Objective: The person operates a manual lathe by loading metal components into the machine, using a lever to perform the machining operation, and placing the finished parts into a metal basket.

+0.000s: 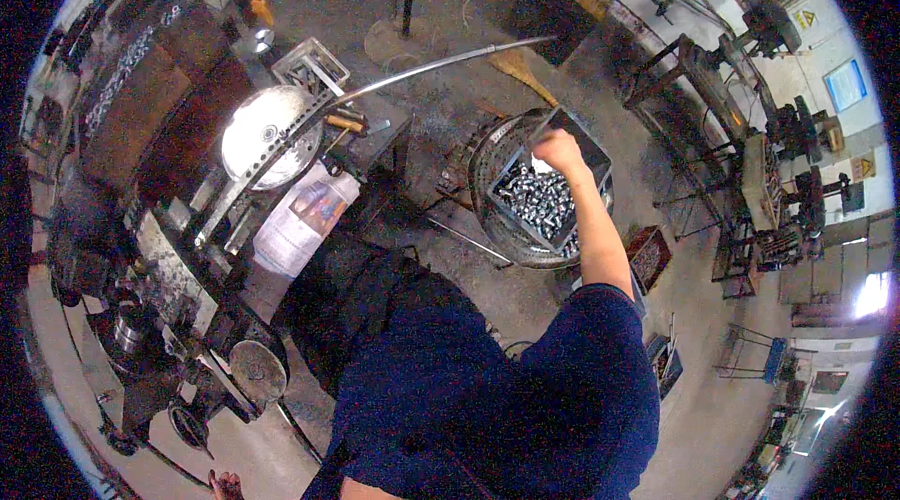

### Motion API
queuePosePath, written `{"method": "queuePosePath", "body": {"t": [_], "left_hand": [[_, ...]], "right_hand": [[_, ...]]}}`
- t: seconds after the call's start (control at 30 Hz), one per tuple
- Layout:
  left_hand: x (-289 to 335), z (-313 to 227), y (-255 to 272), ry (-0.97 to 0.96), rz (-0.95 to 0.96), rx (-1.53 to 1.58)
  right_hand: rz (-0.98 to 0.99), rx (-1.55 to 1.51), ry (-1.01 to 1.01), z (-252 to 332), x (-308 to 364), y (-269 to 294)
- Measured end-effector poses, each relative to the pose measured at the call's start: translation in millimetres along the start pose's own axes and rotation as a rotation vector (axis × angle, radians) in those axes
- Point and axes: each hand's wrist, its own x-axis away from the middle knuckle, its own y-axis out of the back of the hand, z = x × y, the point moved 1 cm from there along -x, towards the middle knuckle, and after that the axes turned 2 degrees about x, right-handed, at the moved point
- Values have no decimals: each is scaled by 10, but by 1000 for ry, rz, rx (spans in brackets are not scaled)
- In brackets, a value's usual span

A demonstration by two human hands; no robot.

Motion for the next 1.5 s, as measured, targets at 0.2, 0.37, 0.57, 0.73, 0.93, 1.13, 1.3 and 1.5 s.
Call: {"method": "queuePosePath", "body": {"t": [0.2,0.37,0.57,0.73,0.93,1.13,1.3,1.5], "left_hand": [[313,-258,-257,-187,-27,-37],[-671,384,389,248,-127,-17],[-1048,795,605,321,-161,79],[-1223,1063,841,367,-181,160],[-708,798,569,81,-118,311],[-672,676,639,61,-27,174],[-438,387,456,-17,-45,154],[-443,434,523,-47,-41,125]], "right_hand": [[133,235,146,-432,-134,-662],[199,284,108,-461,-298,-1023],[235,305,128,-524,-368,-923],[34,400,424,-647,-291,-771],[78,-895,139,91,240,160],[493,-1390,799,1743,692,130],[1040,-914,1084,3788,1337,-531],[603,-513,2001,5563,2537,-500]]}}
